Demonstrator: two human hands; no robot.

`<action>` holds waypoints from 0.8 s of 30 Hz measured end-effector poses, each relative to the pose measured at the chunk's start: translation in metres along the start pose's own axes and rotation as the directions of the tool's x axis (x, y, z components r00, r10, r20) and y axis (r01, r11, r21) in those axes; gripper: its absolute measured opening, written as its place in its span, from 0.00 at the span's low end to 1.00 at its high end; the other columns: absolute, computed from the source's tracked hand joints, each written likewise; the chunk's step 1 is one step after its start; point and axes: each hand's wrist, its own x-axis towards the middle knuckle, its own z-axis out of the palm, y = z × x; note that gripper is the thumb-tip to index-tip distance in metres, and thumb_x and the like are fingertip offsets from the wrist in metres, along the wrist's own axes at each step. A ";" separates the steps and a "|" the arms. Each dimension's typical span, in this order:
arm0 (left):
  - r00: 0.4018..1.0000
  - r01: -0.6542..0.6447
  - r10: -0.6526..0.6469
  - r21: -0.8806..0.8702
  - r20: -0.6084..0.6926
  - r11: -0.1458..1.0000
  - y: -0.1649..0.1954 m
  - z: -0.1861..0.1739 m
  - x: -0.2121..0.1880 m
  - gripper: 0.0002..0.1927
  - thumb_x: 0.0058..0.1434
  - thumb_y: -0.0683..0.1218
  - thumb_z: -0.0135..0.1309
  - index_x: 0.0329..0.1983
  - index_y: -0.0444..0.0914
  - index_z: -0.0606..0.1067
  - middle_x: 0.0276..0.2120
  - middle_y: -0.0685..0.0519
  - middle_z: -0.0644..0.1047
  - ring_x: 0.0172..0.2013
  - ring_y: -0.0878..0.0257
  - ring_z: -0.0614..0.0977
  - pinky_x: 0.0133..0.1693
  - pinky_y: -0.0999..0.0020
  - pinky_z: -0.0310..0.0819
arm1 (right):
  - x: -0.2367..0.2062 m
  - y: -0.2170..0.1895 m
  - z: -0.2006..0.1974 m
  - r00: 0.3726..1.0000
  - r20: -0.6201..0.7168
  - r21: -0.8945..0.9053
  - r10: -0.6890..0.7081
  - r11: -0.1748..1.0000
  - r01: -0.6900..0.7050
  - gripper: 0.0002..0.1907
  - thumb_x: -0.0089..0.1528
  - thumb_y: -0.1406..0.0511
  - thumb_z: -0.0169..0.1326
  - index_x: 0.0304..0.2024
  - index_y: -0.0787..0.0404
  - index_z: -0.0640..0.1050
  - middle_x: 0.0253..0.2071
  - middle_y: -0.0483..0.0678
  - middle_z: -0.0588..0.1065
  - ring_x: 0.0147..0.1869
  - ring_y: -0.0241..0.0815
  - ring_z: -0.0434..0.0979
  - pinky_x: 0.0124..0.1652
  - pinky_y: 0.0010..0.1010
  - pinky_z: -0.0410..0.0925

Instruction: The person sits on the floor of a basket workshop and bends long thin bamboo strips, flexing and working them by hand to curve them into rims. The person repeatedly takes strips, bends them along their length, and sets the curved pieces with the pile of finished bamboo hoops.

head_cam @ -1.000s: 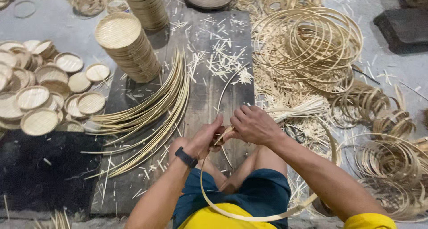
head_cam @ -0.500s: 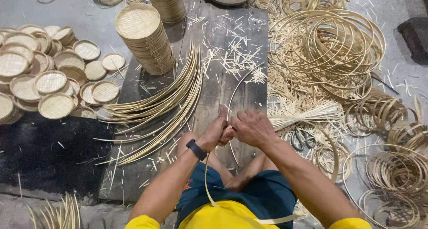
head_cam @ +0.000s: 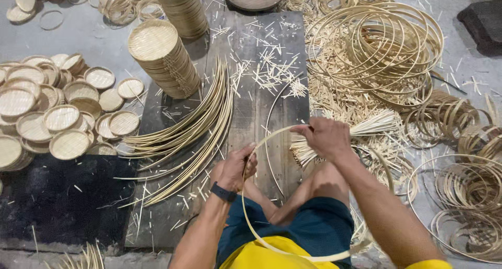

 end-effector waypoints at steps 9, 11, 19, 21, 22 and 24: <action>1.000 -0.018 0.017 -0.089 -0.011 0.996 -0.014 0.004 -0.004 0.17 0.70 0.50 0.51 0.25 0.41 0.69 0.12 0.59 0.66 0.11 0.70 0.62 0.14 0.75 0.51 | -0.009 0.048 -0.010 0.974 -0.221 0.123 0.052 0.992 -0.025 0.37 0.60 0.33 0.48 0.21 0.57 0.77 0.16 0.44 0.69 0.20 0.43 0.71 0.24 0.38 0.64; 0.999 -0.030 0.025 -0.176 -0.027 0.984 -0.017 0.007 -0.007 0.17 0.70 0.51 0.49 0.26 0.41 0.70 0.12 0.59 0.67 0.11 0.71 0.63 0.15 0.77 0.52 | -0.010 0.055 -0.011 0.953 -0.178 0.136 0.245 0.965 -0.222 0.38 0.62 0.33 0.48 0.22 0.57 0.77 0.15 0.45 0.67 0.22 0.44 0.71 0.26 0.40 0.64; 0.998 -0.062 0.064 -0.207 0.006 0.976 -0.015 -0.002 0.004 0.18 0.73 0.50 0.44 0.26 0.41 0.71 0.15 0.61 0.68 0.13 0.72 0.63 0.14 0.77 0.54 | -0.022 0.090 -0.028 0.935 0.040 0.478 0.353 0.815 -0.328 0.30 0.60 0.39 0.45 0.38 0.54 0.82 0.30 0.47 0.76 0.35 0.42 0.76 0.37 0.39 0.70; 0.986 -0.163 0.161 -0.326 -0.035 0.931 -0.002 -0.013 0.007 0.17 0.73 0.49 0.42 0.28 0.42 0.73 0.16 0.61 0.68 0.13 0.72 0.63 0.14 0.77 0.54 | -0.036 0.116 -0.035 0.837 0.130 0.680 0.531 0.567 -0.465 0.32 0.68 0.40 0.40 0.47 0.57 0.79 0.36 0.52 0.74 0.40 0.45 0.75 0.41 0.43 0.71; 0.965 -0.260 0.247 -0.385 -0.084 0.885 0.004 -0.018 0.007 0.17 0.72 0.50 0.42 0.29 0.42 0.75 0.15 0.61 0.68 0.13 0.72 0.63 0.13 0.77 0.53 | -0.043 0.125 -0.034 0.782 0.192 0.755 0.593 0.420 -0.504 0.33 0.71 0.41 0.37 0.51 0.59 0.77 0.39 0.54 0.73 0.43 0.47 0.75 0.43 0.45 0.72; 0.926 -0.355 0.372 -0.466 -0.058 0.811 0.011 -0.021 0.008 0.18 0.73 0.52 0.43 0.28 0.41 0.75 0.15 0.59 0.68 0.14 0.70 0.65 0.15 0.75 0.56 | -0.060 0.128 -0.016 0.807 0.352 0.899 0.475 0.068 -0.432 0.29 0.68 0.44 0.36 0.52 0.58 0.74 0.39 0.53 0.77 0.40 0.46 0.79 0.41 0.42 0.75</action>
